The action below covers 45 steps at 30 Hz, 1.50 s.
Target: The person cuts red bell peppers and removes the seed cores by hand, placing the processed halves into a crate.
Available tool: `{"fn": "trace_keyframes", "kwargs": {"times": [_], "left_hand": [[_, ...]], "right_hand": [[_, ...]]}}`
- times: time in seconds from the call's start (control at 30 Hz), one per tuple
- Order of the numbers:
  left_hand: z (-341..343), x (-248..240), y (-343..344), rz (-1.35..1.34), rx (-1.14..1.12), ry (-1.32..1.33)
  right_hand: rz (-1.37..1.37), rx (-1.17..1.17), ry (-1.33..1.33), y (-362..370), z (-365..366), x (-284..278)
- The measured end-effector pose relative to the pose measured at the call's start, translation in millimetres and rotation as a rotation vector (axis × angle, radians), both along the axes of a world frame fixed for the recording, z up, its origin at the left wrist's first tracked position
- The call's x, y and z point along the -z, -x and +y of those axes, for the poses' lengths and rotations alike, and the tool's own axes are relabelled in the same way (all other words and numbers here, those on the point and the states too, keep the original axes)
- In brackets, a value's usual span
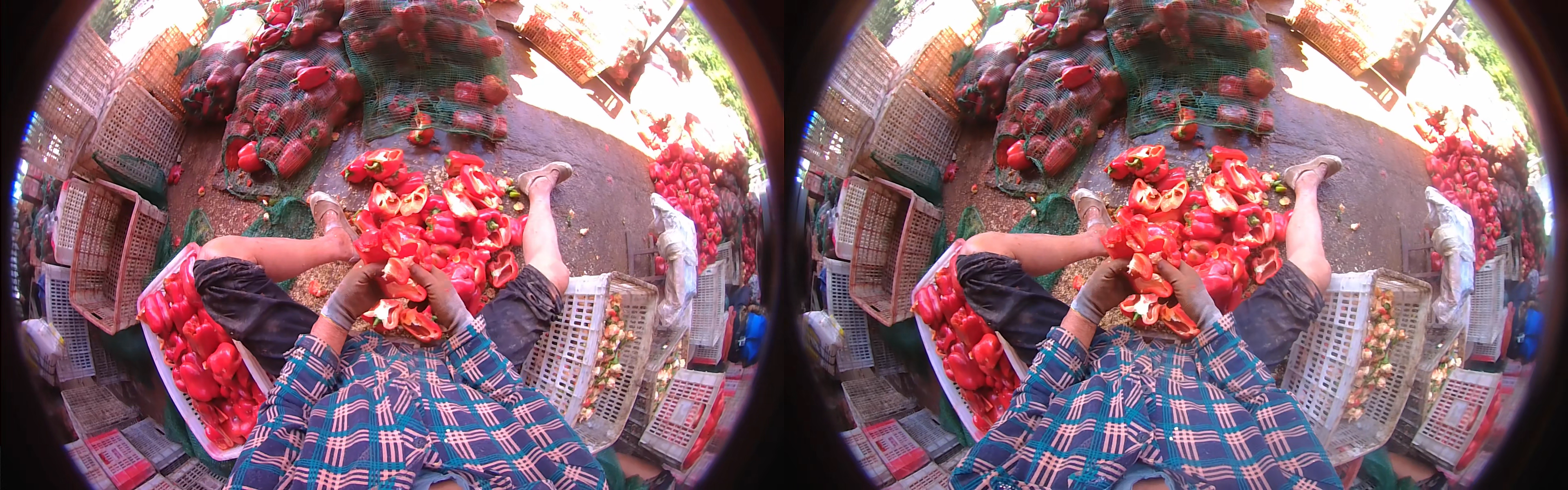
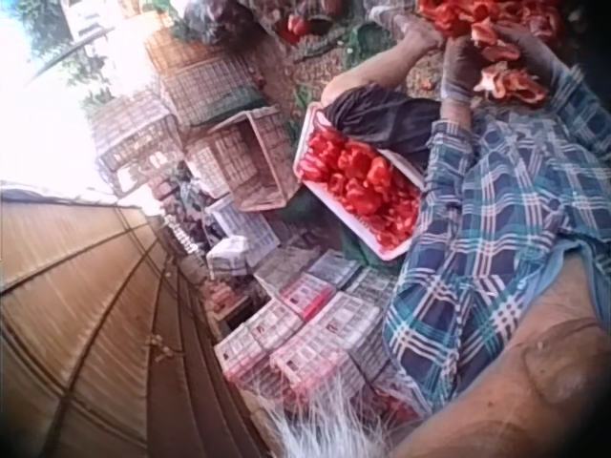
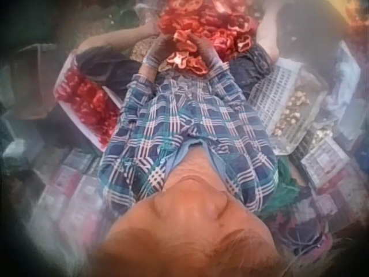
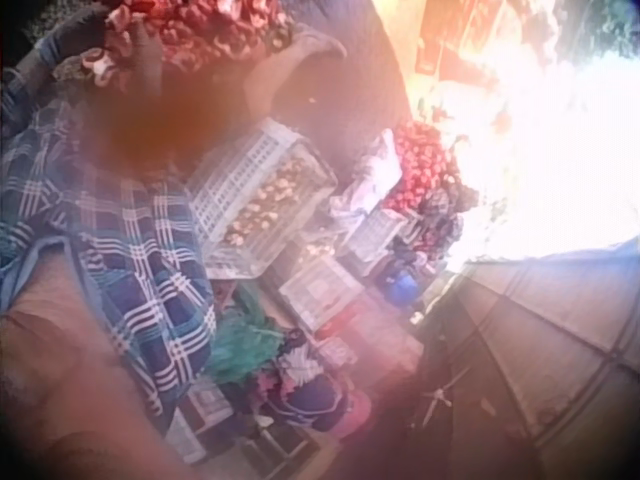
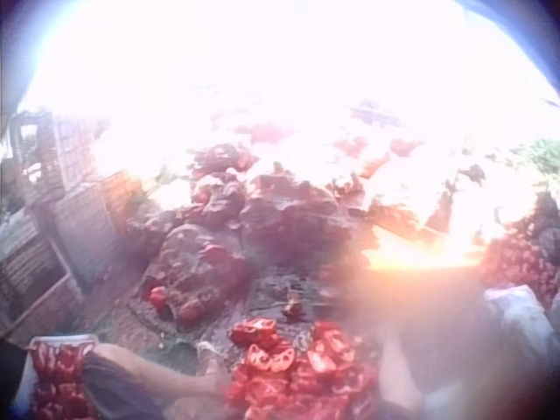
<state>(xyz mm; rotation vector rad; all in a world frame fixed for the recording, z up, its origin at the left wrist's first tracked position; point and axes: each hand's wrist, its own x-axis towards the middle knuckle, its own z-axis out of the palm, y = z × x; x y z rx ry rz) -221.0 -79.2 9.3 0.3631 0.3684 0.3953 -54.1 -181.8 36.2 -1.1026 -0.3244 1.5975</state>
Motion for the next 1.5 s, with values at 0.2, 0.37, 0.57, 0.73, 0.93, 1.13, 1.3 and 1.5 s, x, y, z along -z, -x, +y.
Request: {"fn": "trace_keyframes", "kwargs": {"times": [0.2,0.37,0.57,0.73,0.93,1.13,1.3,1.5], "left_hand": [[0.4,17.8,3.4,-0.129,-0.019,0.148],[-7.5,-0.2,-4.0,0.169,-0.114,-0.798],[-18.2,-6.0,-19.2,0.394,-0.271,-0.575],[-16.3,-11.8,-33.4,0.509,-0.416,-0.558],[-12.9,-14.3,-30.2,0.541,-0.369,-0.584],[-16.4,1.2,-35.3,0.526,-0.363,-0.521],[-20.6,-13.2,-38.4,0.553,-0.272,-0.551],[-17.5,8.3,-29.9,0.356,-0.243,-0.406]], "right_hand": [[-1.713,0.126,-0.198,-14.4,-0.1,-53.2],[-2.016,-0.323,-0.353,-24.7,9.4,-61.7],[-1.699,-0.765,0.013,-21.3,17.4,-71.7],[-1.062,-0.622,0.014,-24.6,32.5,-34.9],[-0.903,-0.529,-0.007,-14.2,31.9,-32.8],[-1.167,-0.517,0.163,-2.0,15.8,-54.3],[-1.027,-0.355,-0.079,-9.6,8.2,-13.7],[-0.090,-0.070,-0.028,-19.5,-18.4,-27.5]]}}
